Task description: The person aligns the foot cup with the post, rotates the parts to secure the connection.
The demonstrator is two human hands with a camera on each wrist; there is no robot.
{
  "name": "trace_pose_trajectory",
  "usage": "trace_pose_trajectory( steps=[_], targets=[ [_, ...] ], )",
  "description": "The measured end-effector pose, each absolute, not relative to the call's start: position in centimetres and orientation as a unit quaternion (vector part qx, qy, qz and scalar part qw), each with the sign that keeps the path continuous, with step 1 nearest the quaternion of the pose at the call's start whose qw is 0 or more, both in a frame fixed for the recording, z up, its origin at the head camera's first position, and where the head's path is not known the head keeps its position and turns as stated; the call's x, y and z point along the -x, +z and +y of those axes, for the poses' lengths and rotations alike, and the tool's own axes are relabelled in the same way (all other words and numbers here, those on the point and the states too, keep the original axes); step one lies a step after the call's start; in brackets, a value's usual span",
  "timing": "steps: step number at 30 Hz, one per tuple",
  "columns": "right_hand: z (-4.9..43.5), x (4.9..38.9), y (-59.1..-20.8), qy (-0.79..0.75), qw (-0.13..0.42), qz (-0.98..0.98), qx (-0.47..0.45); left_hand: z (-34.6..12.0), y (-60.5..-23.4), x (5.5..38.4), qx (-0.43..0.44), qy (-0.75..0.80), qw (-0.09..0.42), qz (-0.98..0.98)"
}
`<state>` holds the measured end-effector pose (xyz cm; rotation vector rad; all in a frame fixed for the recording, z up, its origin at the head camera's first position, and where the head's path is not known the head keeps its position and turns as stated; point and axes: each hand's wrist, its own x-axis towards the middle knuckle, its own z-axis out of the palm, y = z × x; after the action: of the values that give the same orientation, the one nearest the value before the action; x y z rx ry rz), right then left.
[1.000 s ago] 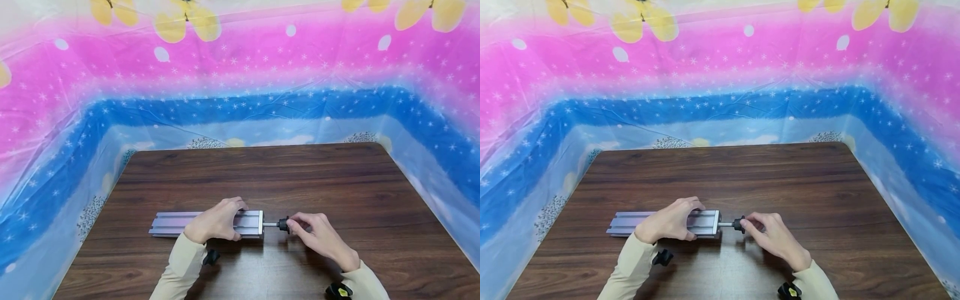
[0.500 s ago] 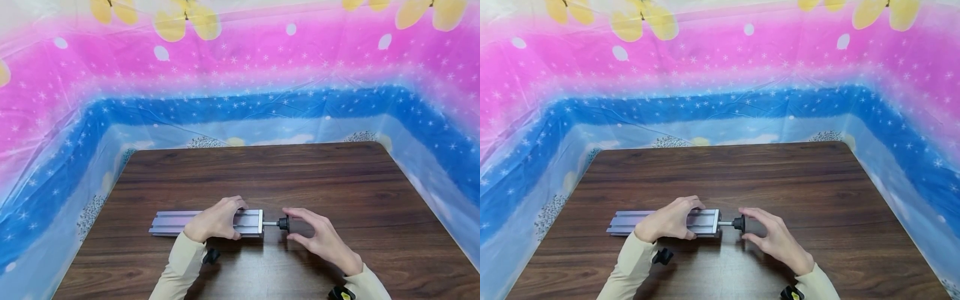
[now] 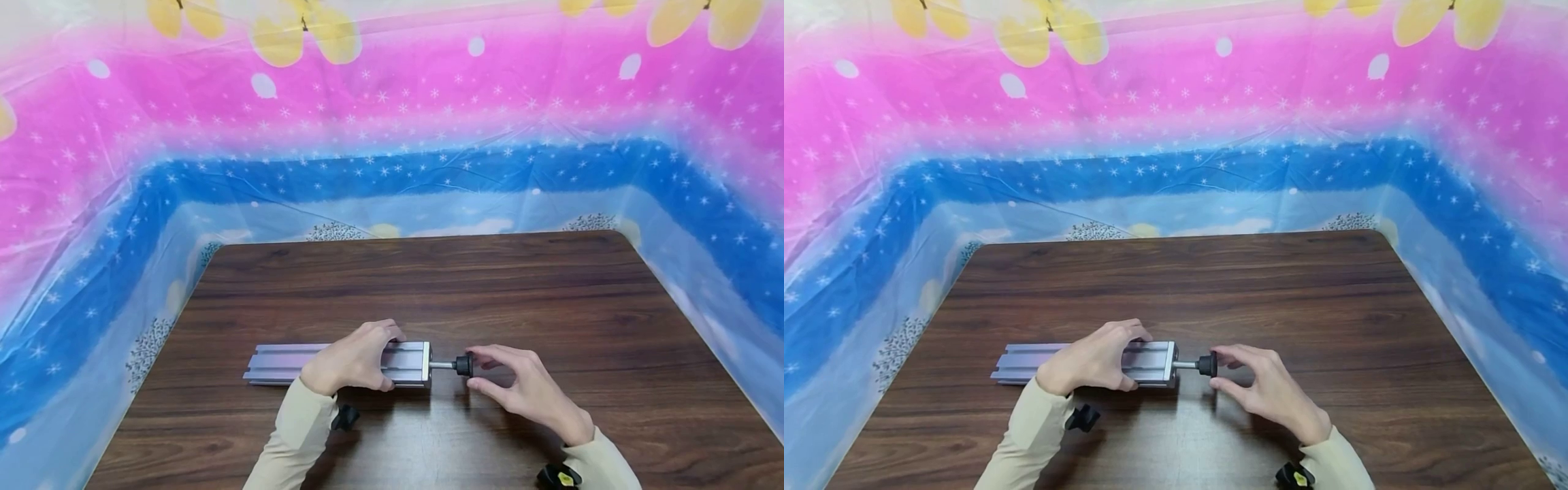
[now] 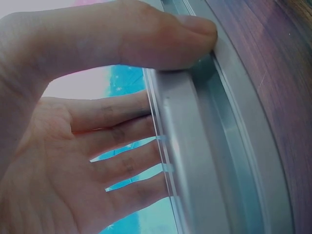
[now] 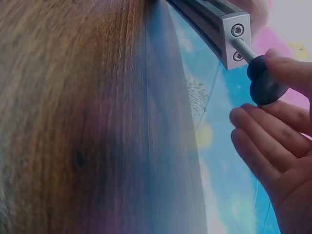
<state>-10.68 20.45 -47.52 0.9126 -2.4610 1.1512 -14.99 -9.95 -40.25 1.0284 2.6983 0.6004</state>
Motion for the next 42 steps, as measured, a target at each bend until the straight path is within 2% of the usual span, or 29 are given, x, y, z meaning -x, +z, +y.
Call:
trace_pose_trajectory(
  steps=[15, 25, 30, 42],
  targets=[
    [19.82, 10.86, -47.56, 0.415, 0.077, -0.868, -0.260, -10.14, -40.38, 14.87, -0.345, 0.210, 0.098, 0.909],
    [20.07, 10.45, -47.25, 0.421, 0.144, -0.835, -0.325, -10.04, -40.26, 14.87, -0.345, 0.208, 0.093, 0.911],
    [19.92, 10.46, -47.18, 0.425, 0.149, -0.824, -0.343, -10.11, -40.29, 14.90, -0.345, 0.208, 0.090, 0.911],
    [20.16, 10.49, -47.34, 0.397, 0.155, -0.844, -0.325, -10.12, -40.27, 14.90, -0.346, 0.210, 0.094, 0.910]
  ],
)
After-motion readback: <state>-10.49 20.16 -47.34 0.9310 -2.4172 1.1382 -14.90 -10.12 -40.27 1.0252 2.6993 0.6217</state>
